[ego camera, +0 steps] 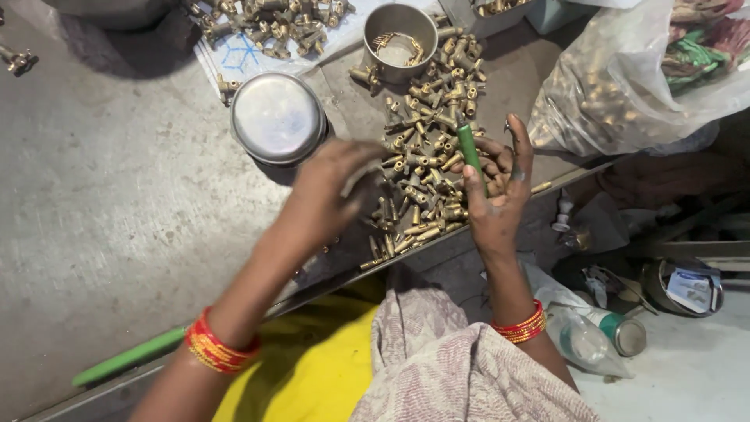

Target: The person sits at a metal workbench covered with brass fittings and uses a green-handled hand tool to work on the fittings one at a time, fitting each piece onto the tool and rotating it, then setting the piece aside. Near the end the person opens a tin, wipes their hands with a cloth, and sets the tool down.

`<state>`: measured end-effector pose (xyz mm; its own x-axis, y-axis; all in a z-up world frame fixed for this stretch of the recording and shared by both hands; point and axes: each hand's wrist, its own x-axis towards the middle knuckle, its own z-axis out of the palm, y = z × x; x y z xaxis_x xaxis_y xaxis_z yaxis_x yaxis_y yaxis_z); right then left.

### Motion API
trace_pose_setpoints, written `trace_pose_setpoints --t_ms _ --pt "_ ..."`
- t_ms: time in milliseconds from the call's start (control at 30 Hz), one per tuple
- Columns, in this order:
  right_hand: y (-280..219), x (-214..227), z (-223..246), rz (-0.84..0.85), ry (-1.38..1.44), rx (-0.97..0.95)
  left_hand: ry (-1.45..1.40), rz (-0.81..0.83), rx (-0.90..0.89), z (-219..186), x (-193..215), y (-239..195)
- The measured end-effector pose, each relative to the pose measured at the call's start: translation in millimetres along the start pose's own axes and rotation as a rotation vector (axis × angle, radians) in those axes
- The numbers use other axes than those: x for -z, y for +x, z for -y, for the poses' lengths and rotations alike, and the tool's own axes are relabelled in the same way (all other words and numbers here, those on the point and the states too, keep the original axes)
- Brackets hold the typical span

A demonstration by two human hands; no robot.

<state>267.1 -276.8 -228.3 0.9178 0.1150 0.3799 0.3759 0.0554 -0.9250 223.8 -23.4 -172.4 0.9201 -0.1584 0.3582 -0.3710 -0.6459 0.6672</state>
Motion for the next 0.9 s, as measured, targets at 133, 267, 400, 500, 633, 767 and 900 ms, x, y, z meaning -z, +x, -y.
trace_pose_setpoints --t_ms 133,267,400,500,633,767,900 --pt "1 -2 3 -0.003 0.017 -0.014 -0.018 0.103 0.035 -8 -38 -1" --pt "0 1 0 -0.009 0.046 -0.014 0.012 0.072 -0.127 -13 -59 9" --pt "-1 0 0 -0.034 0.087 -0.043 0.136 0.175 -0.006 -9 -54 9" --pt "-1 0 2 -0.039 0.09 -0.051 -0.131 0.084 0.153 2 -45 5" --pt "-1 0 2 -0.022 0.072 -0.05 -0.692 0.036 0.506 5 -34 -10" --pt "-3 1 -2 -0.013 0.091 -0.052 -0.836 0.06 0.63 -2 -34 -16" --pt "-4 2 -2 0.0 0.09 -0.02 -0.933 0.011 0.65 -2 -41 -23"
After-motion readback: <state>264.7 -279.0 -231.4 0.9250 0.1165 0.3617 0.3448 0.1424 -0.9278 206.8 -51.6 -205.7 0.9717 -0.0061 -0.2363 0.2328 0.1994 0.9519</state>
